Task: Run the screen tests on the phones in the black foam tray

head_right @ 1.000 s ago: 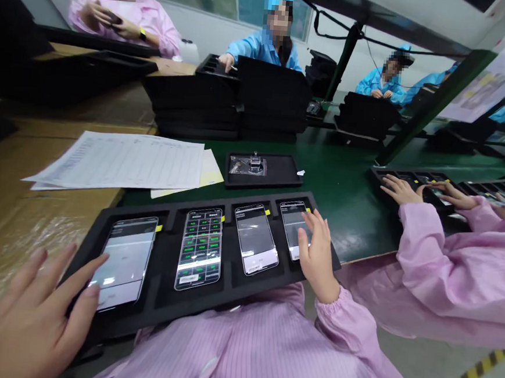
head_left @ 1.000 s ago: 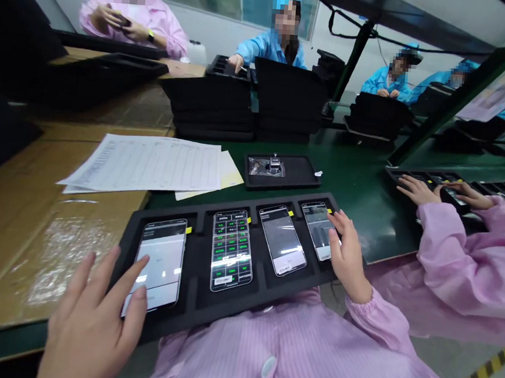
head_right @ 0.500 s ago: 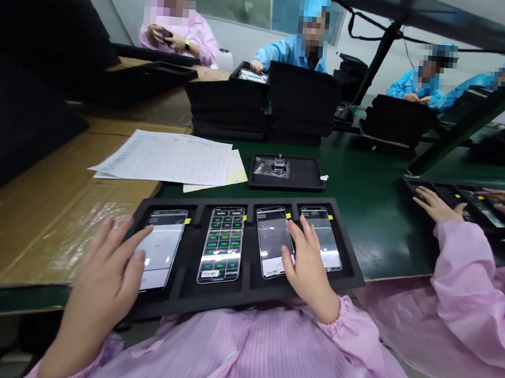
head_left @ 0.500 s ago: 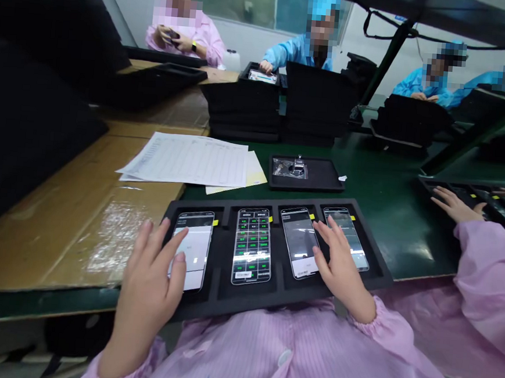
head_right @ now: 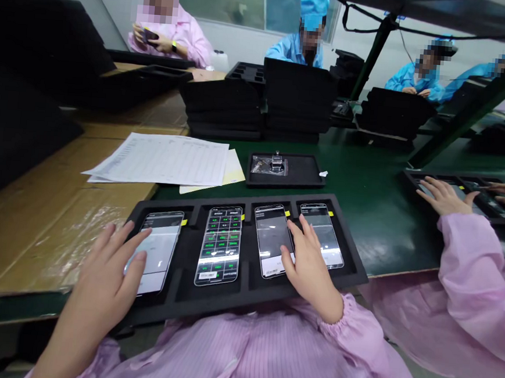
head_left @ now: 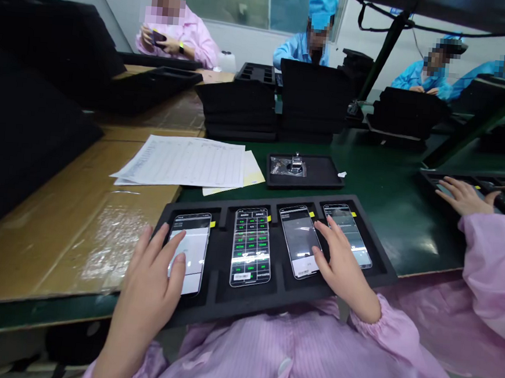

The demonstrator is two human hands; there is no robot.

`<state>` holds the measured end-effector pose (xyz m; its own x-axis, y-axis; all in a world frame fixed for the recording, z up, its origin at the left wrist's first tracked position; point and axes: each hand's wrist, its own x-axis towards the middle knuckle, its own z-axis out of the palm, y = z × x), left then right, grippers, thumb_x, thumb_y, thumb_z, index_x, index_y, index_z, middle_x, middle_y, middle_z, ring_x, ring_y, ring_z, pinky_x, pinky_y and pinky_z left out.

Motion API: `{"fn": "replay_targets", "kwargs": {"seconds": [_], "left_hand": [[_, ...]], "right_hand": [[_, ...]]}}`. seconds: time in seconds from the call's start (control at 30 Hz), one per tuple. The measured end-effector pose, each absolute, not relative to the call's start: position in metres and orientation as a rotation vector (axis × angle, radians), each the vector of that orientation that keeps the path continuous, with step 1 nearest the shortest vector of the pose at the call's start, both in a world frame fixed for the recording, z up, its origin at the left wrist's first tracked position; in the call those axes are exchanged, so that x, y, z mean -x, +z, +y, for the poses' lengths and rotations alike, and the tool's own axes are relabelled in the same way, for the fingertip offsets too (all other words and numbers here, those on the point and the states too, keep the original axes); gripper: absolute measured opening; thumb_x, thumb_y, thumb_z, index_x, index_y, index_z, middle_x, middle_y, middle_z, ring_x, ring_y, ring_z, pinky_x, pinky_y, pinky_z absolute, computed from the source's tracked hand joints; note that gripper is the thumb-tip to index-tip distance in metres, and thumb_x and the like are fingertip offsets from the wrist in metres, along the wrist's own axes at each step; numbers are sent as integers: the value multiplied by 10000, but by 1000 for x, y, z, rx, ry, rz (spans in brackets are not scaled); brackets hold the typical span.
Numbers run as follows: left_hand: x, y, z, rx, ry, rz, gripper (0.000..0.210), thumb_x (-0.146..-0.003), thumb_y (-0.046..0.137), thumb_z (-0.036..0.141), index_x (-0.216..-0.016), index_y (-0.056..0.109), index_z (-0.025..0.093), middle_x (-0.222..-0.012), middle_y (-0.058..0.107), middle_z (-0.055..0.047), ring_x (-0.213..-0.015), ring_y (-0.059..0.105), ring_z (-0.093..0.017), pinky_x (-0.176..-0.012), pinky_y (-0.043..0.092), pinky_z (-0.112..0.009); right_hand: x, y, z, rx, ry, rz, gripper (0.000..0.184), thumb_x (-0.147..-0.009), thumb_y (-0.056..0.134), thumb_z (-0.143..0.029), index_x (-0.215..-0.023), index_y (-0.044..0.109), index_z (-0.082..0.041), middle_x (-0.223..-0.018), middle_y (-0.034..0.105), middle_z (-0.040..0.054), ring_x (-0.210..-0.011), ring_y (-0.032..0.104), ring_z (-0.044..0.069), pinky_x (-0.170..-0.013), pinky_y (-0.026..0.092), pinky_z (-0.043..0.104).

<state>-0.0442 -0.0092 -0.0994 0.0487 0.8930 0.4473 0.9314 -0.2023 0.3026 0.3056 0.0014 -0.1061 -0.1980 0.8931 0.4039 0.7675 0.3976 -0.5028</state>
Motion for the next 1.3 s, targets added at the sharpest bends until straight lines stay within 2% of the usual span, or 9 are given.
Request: {"fn": "replay_targets", "kwargs": {"seconds": [0.17, 0.4, 0.53, 0.67, 0.8, 0.9, 0.97, 1.1, 1.3], "left_hand": [[41, -97, -11, 2208, -858, -1974, 506, -987, 321, 366, -1293, 582, 60, -1480, 459, -256, -1490, 246, -392, -1192, 272, -589], [37, -95, -17, 2146, -872, -2004, 466, -983, 329, 324, -1299, 584, 94, -1485, 472, -219, -1488, 269, -364, -1190, 295, -573], [37, -95, -19, 2153, -838, -1992, 440, -975, 354, 309, -1299, 599, 140, -1509, 457, -183, -1489, 268, -362, -1177, 312, -591], [37, -95, -17, 2166, -752, -1938, 466, -971, 353, 328, -1187, 688, 88, -1505, 448, -223, -1482, 256, -411, -1159, 332, -606], [37, -96, -16, 2174, -687, -1912, 497, -972, 333, 337, -1070, 745, 76, -1468, 485, -242, -1469, 270, -437, -1129, 367, -615], [36, -97, -17, 2159, -697, -1936, 497, -975, 330, 339, -1158, 704, 69, -1484, 470, -238, -1473, 276, -415, -1138, 362, -601], [36, -96, -17, 2142, -718, -1965, 499, -977, 332, 337, -1237, 655, 61, -1498, 454, -235, -1481, 264, -401, -1148, 349, -595], [35, -96, -19, 2130, -761, -2005, 497, -979, 337, 335, -1282, 616, 57, -1501, 452, -232, -1493, 239, -387, -1169, 322, -589], [35, -97, -19, 2132, -824, -2005, 444, -974, 362, 320, -1310, 590, 139, -1519, 449, -183, -1502, 231, -359, -1179, 302, -600]], "right_hand": [[-308, -106, 1, 1433, 253, -2001, 425, -1019, 387, -312, -1412, 430, -157, -1447, 475, 160, -1454, 284, 293, -1146, 357, 591], [-310, -110, -1, 1405, 224, -1990, 423, -1021, 395, -327, -1400, 449, -148, -1436, 485, 169, -1440, 312, 305, -1124, 372, 606], [-310, -111, -1, 1401, 206, -1988, 418, -1011, 406, -305, -1403, 446, -167, -1418, 510, 150, -1440, 312, 310, -1124, 366, 613], [-307, -105, -1, 1334, 199, -2062, 396, -1005, 379, -240, -1391, 439, -182, -1377, 555, 112, -1449, 300, 290, -1147, 332, 614], [-306, -100, -4, 1218, 211, -2142, 264, -1000, 395, -206, -1217, 546, -211, -1185, 665, 70, -1368, 440, 268, -1170, 296, 596], [-307, -100, -6, 1152, 198, -2177, 186, -999, 418, -189, -1066, 588, -220, -1017, 707, 38, -1267, 549, 256, -1160, 316, 576], [-308, -101, -6, 1138, 185, -2176, 170, -1000, 432, -191, -1040, 594, -220, -986, 710, 31, -1233, 576, 253, -1155, 327, 569], [-309, -101, -6, 1138, 173, -2129, 193, -1009, 440, -226, -1120, 597, -216, -1080, 701, 52, -1251, 562, 261, -1137, 362, 566], [-308, -100, -7, 1180, 165, -2091, 254, -1005, 429, -267, -1191, 593, -209, -1191, 669, 92, -1283, 534, 282, -1123, 390, 575]]}}
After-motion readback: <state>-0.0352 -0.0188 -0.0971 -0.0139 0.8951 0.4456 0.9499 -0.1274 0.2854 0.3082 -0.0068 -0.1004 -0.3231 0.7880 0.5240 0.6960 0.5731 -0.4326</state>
